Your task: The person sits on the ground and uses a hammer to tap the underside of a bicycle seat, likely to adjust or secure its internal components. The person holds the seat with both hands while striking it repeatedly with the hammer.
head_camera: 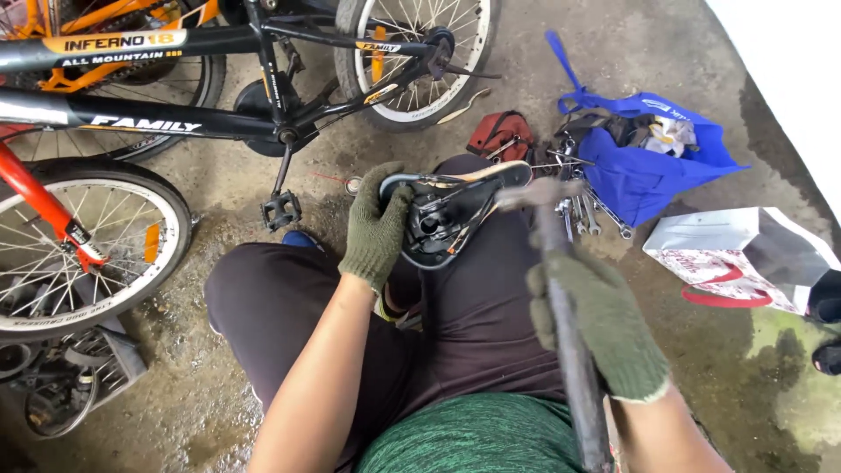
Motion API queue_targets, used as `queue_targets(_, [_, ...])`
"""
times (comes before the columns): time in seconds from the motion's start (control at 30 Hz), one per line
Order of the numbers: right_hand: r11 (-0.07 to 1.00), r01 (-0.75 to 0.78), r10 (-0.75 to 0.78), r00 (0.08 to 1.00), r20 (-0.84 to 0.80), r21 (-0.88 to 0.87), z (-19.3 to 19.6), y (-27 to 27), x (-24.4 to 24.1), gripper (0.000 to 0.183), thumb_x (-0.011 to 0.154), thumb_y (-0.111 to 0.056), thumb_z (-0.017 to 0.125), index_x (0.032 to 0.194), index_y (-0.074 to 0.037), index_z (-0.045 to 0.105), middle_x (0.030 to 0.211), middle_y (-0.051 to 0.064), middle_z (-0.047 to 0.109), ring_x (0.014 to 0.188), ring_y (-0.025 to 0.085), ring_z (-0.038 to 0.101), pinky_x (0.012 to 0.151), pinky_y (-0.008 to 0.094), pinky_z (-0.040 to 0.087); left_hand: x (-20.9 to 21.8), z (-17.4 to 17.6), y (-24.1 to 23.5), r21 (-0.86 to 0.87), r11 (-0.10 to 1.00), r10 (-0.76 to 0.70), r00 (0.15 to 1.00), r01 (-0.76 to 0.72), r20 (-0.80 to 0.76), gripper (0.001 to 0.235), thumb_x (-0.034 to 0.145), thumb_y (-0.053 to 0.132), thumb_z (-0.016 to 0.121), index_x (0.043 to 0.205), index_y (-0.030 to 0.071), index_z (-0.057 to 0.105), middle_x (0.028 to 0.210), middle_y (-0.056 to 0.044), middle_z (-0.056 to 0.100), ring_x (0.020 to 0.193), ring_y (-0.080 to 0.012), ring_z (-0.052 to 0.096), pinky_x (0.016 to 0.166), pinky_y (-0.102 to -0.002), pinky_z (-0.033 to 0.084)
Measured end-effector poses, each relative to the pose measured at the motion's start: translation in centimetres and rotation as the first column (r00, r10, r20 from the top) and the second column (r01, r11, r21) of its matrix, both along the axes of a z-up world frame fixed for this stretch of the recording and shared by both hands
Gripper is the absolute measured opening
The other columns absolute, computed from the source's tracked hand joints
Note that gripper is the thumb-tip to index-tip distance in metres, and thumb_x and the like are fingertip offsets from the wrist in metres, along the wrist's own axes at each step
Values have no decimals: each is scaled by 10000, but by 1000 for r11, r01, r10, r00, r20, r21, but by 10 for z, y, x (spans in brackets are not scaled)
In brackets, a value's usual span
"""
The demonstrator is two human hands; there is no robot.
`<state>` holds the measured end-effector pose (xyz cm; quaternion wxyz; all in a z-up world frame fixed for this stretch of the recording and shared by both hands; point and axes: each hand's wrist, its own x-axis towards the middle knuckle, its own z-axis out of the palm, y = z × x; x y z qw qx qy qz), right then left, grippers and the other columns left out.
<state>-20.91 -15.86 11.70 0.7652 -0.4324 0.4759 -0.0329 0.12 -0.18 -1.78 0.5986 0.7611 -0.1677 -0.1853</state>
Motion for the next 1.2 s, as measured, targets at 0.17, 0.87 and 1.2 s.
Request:
queue_targets(0.17, [992, 106, -106, 994, 1, -74, -30, 8, 0, 535, 912, -169, 656, 1434, -125, 552, 984, 283, 685, 663, 447, 663, 465, 612, 540, 0, -1, -4, 0, 1000, -13, 1000, 13, -15, 317, 998, 202, 663, 1313, 175, 646, 1301, -130, 692, 1283, -334, 620, 1111, -470, 481])
queue_targets(0.87, [947, -96, 80, 995, -66, -307, 1, -3, -3, 413, 931, -23, 534, 1341, -54, 572, 789, 128, 627, 442, 180, 490, 333, 324, 376, -4, 1, -2, 36, 999, 6, 984, 0, -176, 401, 975, 265, 681, 1358, 151, 652, 1382, -161, 655, 1372, -372, 541, 1188, -499, 395])
queue_targets(1.2, [961, -110, 131, 989, 68, -253, -23, -31, 5, 134, 962, -14, 571, 968, 116, 541, 631, 411, 597, 320, 506, 562, 151, 553, 415, -6, 12, -1, 35, 999, -26, 980, 34, -198, 396, 987, 264, 654, 1367, 155, 631, 1392, -161, 652, 1379, -386, 533, 1182, -522, 394])
